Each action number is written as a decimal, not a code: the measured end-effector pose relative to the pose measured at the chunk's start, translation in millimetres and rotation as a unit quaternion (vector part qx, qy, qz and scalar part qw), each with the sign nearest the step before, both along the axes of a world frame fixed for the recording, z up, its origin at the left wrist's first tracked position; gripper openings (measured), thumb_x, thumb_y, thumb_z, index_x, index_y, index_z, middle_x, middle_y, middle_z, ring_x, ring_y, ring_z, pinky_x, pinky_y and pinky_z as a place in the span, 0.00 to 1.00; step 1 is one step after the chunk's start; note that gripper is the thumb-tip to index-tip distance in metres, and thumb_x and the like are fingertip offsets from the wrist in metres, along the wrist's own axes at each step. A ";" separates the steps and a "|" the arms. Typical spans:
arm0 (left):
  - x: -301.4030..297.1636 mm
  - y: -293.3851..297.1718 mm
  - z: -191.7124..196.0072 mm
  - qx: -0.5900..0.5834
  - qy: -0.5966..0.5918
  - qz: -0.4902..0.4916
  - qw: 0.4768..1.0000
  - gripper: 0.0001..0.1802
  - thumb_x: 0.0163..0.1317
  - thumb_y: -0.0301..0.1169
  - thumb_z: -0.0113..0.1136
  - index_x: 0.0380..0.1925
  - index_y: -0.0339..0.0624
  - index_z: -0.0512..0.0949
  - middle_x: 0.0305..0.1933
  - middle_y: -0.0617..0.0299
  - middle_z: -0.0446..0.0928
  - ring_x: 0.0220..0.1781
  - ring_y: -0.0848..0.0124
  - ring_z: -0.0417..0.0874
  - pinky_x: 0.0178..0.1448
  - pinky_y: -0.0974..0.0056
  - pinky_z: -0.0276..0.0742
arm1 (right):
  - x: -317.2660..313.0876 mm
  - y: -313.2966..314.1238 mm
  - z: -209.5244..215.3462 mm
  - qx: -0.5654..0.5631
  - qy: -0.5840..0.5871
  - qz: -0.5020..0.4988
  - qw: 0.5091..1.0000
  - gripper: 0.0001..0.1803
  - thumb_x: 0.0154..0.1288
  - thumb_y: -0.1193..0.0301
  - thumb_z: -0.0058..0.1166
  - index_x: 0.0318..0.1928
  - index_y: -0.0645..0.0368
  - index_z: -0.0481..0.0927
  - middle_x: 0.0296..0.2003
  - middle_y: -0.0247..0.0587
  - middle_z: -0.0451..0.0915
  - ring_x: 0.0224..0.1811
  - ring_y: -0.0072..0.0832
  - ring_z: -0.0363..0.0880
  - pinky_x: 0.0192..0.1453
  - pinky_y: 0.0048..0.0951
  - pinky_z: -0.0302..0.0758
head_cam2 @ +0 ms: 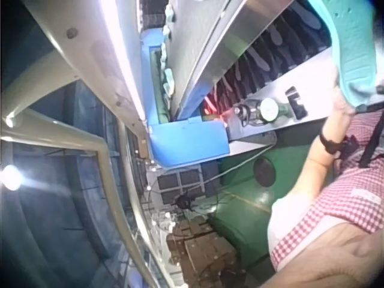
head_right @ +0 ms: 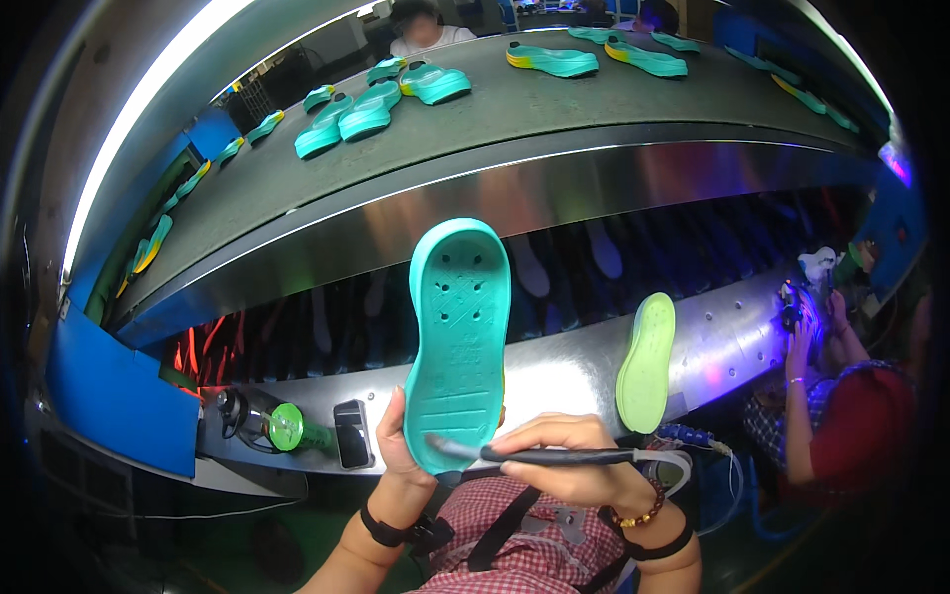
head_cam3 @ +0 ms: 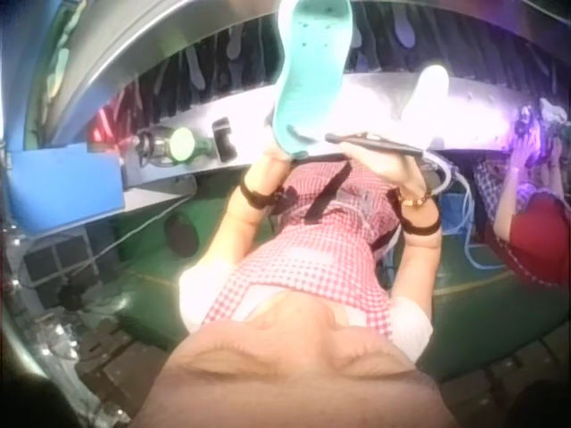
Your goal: Applying adhesive or coating to shoe soles on a manufacturing conveyor line.
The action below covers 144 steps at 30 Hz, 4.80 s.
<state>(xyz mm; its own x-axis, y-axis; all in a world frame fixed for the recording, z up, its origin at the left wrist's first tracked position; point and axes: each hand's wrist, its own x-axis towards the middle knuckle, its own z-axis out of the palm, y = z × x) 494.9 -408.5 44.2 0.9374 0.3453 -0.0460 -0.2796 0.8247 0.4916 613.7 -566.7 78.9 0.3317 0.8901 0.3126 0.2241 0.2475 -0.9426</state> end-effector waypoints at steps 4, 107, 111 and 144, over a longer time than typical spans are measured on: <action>2.0 5.7 2.9 0.019 -0.008 -0.005 1.000 0.29 0.63 0.45 0.34 0.59 0.36 0.55 0.58 0.47 0.63 0.57 0.55 0.68 0.61 0.52 0.61 | 6.5 -1.7 3.6 0.002 -0.007 0.098 0.995 0.12 0.48 0.80 0.58 0.36 0.65 0.79 0.34 0.46 0.79 0.34 0.27 0.79 0.38 0.21 0.75; 269.0 153.7 210.5 0.881 0.228 0.012 0.415 0.22 0.55 0.46 0.52 0.42 0.40 0.75 0.51 0.50 0.70 0.54 0.59 0.70 0.57 0.59 0.63 | 86.8 -64.4 -175.4 -0.045 0.516 -0.305 0.799 0.13 0.62 0.66 0.47 0.42 0.61 0.74 0.30 0.38 0.74 0.27 0.26 0.70 0.31 0.20 0.71; 205.4 157.2 207.8 0.910 0.243 0.037 0.335 0.16 0.53 0.43 0.54 0.32 0.42 0.76 0.43 0.51 0.72 0.47 0.57 0.70 0.52 0.59 0.65 | 92.6 -75.6 -183.0 -0.046 0.373 -0.334 0.864 0.12 0.59 0.74 0.50 0.42 0.68 0.74 0.36 0.41 0.75 0.31 0.24 0.72 0.31 0.21 0.73; 36.7 -20.2 -88.0 -0.122 -0.002 -0.161 0.979 0.50 0.49 0.71 0.16 0.61 0.45 0.52 0.60 0.45 0.59 0.58 0.48 0.64 0.61 0.46 0.58 | 51.7 24.8 -92.3 -0.039 0.288 -0.161 0.943 0.10 0.50 0.81 0.57 0.35 0.69 0.77 0.31 0.42 0.79 0.33 0.22 0.77 0.39 0.20 0.73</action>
<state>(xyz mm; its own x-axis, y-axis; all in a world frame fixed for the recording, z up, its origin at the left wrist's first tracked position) 531.6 -428.7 -43.8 0.9961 0.0101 -0.0872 0.0138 0.9631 0.2687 665.4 -541.9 -13.4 0.6840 0.7267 -0.0644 -0.2784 0.1783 -0.9438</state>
